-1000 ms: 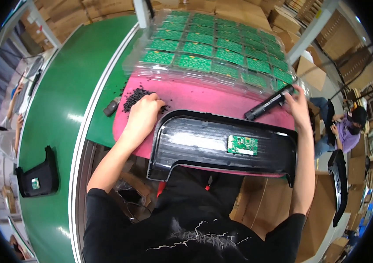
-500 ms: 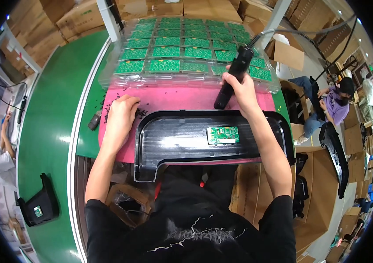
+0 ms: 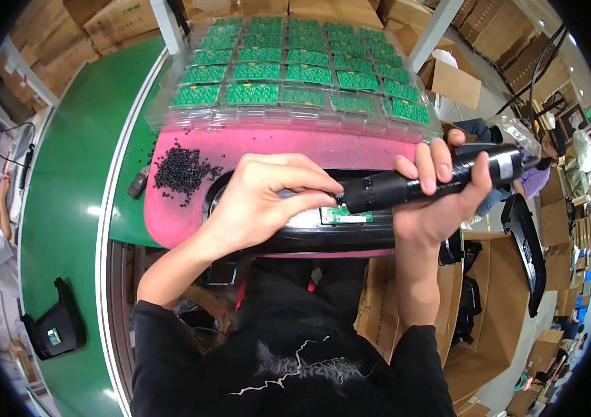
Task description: Assembling circuit boards into black plastic housings using an electric screwdriver.
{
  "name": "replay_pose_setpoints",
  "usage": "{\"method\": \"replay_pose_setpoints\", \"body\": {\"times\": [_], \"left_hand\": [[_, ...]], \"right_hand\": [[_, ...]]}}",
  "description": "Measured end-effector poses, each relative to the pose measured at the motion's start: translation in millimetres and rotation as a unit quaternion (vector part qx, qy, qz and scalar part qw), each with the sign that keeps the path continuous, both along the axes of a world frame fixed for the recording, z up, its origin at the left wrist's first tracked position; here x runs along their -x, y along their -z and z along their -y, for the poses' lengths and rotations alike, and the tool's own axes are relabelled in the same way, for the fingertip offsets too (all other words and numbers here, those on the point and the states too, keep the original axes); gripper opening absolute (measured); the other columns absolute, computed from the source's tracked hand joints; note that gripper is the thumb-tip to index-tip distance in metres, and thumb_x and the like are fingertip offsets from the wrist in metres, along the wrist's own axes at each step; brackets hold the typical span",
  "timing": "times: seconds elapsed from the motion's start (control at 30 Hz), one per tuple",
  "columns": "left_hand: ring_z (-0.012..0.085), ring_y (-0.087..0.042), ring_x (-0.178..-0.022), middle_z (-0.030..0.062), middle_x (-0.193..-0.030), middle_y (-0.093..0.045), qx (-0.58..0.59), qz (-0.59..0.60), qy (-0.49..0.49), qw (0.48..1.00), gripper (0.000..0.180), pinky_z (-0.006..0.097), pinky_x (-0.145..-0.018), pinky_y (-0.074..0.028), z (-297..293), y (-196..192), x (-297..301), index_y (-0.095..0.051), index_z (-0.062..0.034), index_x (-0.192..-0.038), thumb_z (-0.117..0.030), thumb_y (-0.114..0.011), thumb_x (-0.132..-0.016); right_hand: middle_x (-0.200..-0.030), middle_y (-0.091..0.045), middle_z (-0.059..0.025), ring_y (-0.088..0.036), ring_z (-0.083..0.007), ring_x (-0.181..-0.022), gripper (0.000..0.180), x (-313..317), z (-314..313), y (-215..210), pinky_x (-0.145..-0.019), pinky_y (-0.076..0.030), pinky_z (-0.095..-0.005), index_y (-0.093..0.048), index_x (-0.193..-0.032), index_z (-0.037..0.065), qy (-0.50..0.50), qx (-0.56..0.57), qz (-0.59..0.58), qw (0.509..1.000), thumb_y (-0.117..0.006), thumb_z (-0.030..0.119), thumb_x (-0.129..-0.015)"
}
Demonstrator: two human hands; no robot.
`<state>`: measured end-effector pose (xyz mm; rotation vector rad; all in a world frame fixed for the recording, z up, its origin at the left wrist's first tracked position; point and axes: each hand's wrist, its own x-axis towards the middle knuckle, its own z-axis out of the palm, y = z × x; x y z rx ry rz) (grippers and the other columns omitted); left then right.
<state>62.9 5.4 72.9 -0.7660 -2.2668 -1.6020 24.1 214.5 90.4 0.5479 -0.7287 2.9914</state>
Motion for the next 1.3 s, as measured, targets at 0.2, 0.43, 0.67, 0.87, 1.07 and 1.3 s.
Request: {"method": "replay_pose_setpoints", "body": {"times": [0.2,0.43,0.67,0.87,1.07,1.3], "left_hand": [[0.019,-0.069,-0.08,0.0104,-0.085,-0.071,-0.007,0.003,0.007,1.0,0.012,0.029,-0.071,-0.054,-10.1,-3.6,-4.2,-0.073,0.0005,-0.091,0.002,-0.072,-0.079],[0.0198,-0.069,-0.075,0.0111,-0.083,-0.071,0.014,0.042,0.073,0.996,0.009,0.03,-0.068,-0.054,-15.8,-0.8,-2.0,-0.072,0.0017,-0.088,0.0,-0.071,-0.079],[0.0217,-0.069,-0.076,0.0113,-0.084,-0.07,0.036,0.02,0.085,0.996,0.013,0.03,-0.067,-0.054,-19.9,1.1,1.3,-0.071,0.0013,-0.092,0.003,-0.07,-0.079],[0.026,-0.068,-0.076,0.0125,-0.084,-0.068,0.096,-0.055,0.077,0.991,0.015,0.033,-0.066,-0.055,-19.6,-1.3,0.5,-0.068,0.0027,-0.09,0.006,-0.07,-0.076],[0.0293,-0.066,-0.076,0.0127,-0.083,-0.065,0.137,-0.087,0.083,0.983,0.019,0.036,-0.064,-0.053,-21.5,-1.5,6.3,-0.064,0.0026,-0.091,0.007,-0.07,-0.074],[0.0329,-0.063,-0.079,0.0137,-0.083,-0.062,0.191,-0.079,0.121,0.971,0.022,0.041,-0.068,-0.05,-20.9,4.9,20.4,-0.062,0.0027,-0.092,0.006,-0.069,-0.071]], "right_hand": [[-0.064,-0.04,0.0057,-0.037,-0.0061,-0.05,0.034,-28.3,-12.2,-14.1,-0.057,-0.038,-0.0266,-0.049,-0.106,0.012,0.065,-0.025,-0.08,0.994,-0.055,0.044,-0.094],[-0.067,-0.048,0.0039,-0.045,-0.0083,-0.049,0.043,-40.0,-33.2,-18.6,-0.059,-0.044,-0.0313,-0.046,-0.109,0.013,0.086,-0.008,-0.176,0.981,-0.058,0.05,-0.091],[-0.067,-0.048,0.0035,-0.046,-0.0093,-0.049,0.042,-44.9,-34.9,-17.7,-0.059,-0.044,-0.0319,-0.045,-0.109,0.014,0.095,-0.02,-0.199,0.975,-0.06,0.049,-0.09],[-0.067,-0.047,0.0043,-0.045,-0.0078,-0.05,0.037,-44.0,-28.2,-18.5,-0.06,-0.041,-0.0285,-0.044,-0.104,0.012,0.082,-0.068,-0.223,0.969,-0.063,0.04,-0.09],[-0.068,-0.047,0.0028,-0.046,-0.0105,-0.05,0.052,-33.7,-29.1,-8.5,-0.058,-0.042,-0.0314,-0.048,-0.117,0.014,0.076,-0.084,-0.267,0.957,-0.059,0.058,-0.089],[-0.065,-0.048,0.0052,-0.046,-0.0077,-0.05,0.045,-23.4,-25.4,-6.3,-0.057,-0.043,-0.0282,-0.05,-0.11,0.013,0.065,-0.177,-0.25,0.95,-0.063,0.05,-0.088]]}}
